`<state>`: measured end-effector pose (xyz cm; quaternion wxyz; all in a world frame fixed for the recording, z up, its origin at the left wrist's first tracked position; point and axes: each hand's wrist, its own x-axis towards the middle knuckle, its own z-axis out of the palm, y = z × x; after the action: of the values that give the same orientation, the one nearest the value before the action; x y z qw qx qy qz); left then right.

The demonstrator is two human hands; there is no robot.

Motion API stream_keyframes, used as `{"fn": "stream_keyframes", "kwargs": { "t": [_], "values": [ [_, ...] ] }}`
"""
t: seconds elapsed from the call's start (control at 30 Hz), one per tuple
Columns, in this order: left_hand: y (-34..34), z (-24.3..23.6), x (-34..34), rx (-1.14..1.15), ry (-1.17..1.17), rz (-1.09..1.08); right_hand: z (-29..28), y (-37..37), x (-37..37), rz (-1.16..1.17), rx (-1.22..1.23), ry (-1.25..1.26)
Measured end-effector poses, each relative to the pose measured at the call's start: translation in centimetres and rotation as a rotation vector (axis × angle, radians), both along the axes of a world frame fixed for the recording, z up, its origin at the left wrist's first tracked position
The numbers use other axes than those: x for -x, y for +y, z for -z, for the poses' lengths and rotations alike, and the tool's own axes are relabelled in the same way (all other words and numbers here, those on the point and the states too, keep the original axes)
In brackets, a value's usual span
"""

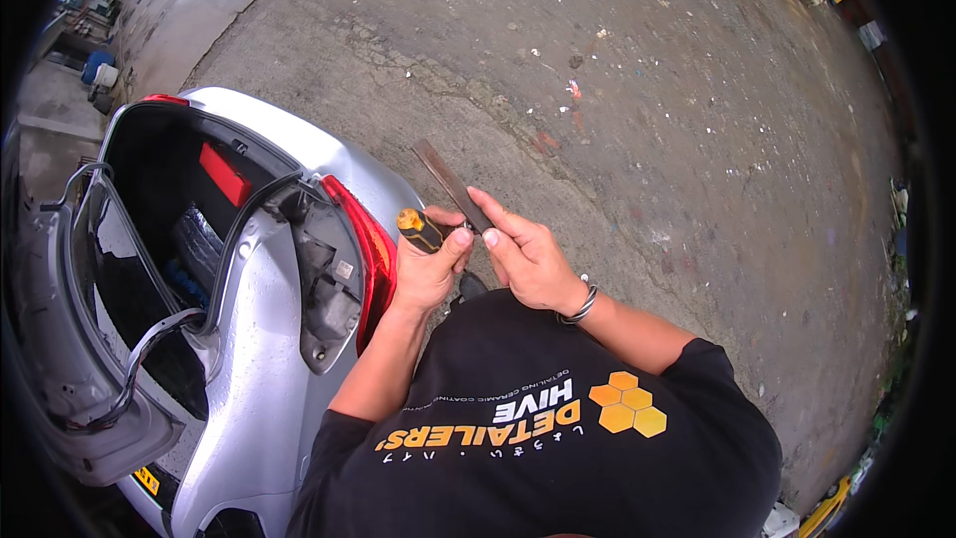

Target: The person walks from a garage to the rear of a silver car, holding a screwdriver and a metal file. They use the file on a small metal part, then use the screwdriver to remove a bulb from the taillight assembly. Finally, they reattach the red taillight cover to the car.

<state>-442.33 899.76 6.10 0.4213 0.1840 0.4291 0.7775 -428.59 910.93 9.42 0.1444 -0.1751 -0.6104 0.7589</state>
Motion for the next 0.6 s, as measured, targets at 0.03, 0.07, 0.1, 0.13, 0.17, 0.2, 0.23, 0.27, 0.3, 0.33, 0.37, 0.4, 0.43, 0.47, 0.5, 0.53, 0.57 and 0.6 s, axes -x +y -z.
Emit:
{"fn": "stream_keyframes", "kwargs": {
  "t": [0.03, 0.07, 0.1, 0.13, 0.17, 0.2, 0.23, 0.27, 0.3, 0.33, 0.37, 0.4, 0.43, 0.47, 0.5, 0.53, 0.57, 0.6],
  "values": [
    [-0.1, 0.3, -0.2, -0.001, 0.02, 0.024, -0.1, 0.2, 0.4, 0.008, -0.046, 0.004],
    [-0.2, 0.4, -0.3, -0.002, 0.04, 0.047, -0.2, 0.2, 0.5, 0.016, -0.092, 0.007],
    [-0.3, 0.2, -0.1, -0.016, 0.066, 0.065, -0.2, 0.2, 0.3, 0.004, -0.043, 0.001],
    [-0.2, 0.0, 0.0, -0.013, 0.064, 0.045, -0.2, 0.1, -0.2, -0.009, 0.006, -0.005],
    [-0.1, -0.2, 0.1, -0.011, 0.061, 0.025, -0.3, 0.0, -0.4, -0.022, 0.055, -0.012],
    [-0.1, -0.1, -0.1, -0.005, 0.049, 0.004, -0.2, 0.1, -0.2, -0.011, 0.018, -0.004],
    [-0.1, -0.1, -0.1, -0.007, 0.042, 0.014, -0.1, 0.3, 0.3, -0.001, -0.02, 0.004],
    [-0.1, 0.0, 0.0, -0.008, 0.036, 0.024, -0.1, 0.3, 0.5, 0.01, -0.057, 0.012],
    [0.0, -0.2, 0.2, -0.013, 0.035, 0.031, -0.1, 0.3, 0.3, 0.001, -0.037, 0.002],
    [0.1, -0.3, 0.2, -0.018, 0.031, 0.019, -0.2, 0.2, 0.0, -0.007, -0.018, -0.008],
    [0.2, -0.5, 0.3, -0.022, 0.026, 0.007, -0.3, 0.2, -0.1, -0.016, 0.002, -0.017],
    [0.2, -0.6, 0.3, -0.028, 0.021, -0.006, -0.2, 0.2, 0.0, -0.006, 0.005, -0.004],
    [0.2, -0.4, 0.2, -0.02, 0.022, 0.018, -0.1, 0.3, 0.2, 0.004, 0.008, 0.009],
    [0.3, -0.1, 0.2, -0.013, 0.024, 0.042, 0.0, 0.3, 0.4, 0.015, 0.01, 0.022],
    [0.3, 0.1, 0.1, -0.003, 0.023, 0.068, 0.0, 0.3, 0.4, 0.013, 0.011, 0.019],
    [0.2, 0.0, 0.0, -0.012, 0.013, 0.052, 0.0, 0.3, 0.4, 0.012, 0.011, 0.016],
    [0.2, -0.2, 0.0, -0.021, 0.005, 0.037, 0.0, 0.3, 0.3, 0.011, 0.012, 0.013],
    [0.3, -0.5, 0.2, -0.033, -0.001, 0.024, -0.1, 0.3, 0.2, 0.004, 0.022, 0.002]
  ]
}}
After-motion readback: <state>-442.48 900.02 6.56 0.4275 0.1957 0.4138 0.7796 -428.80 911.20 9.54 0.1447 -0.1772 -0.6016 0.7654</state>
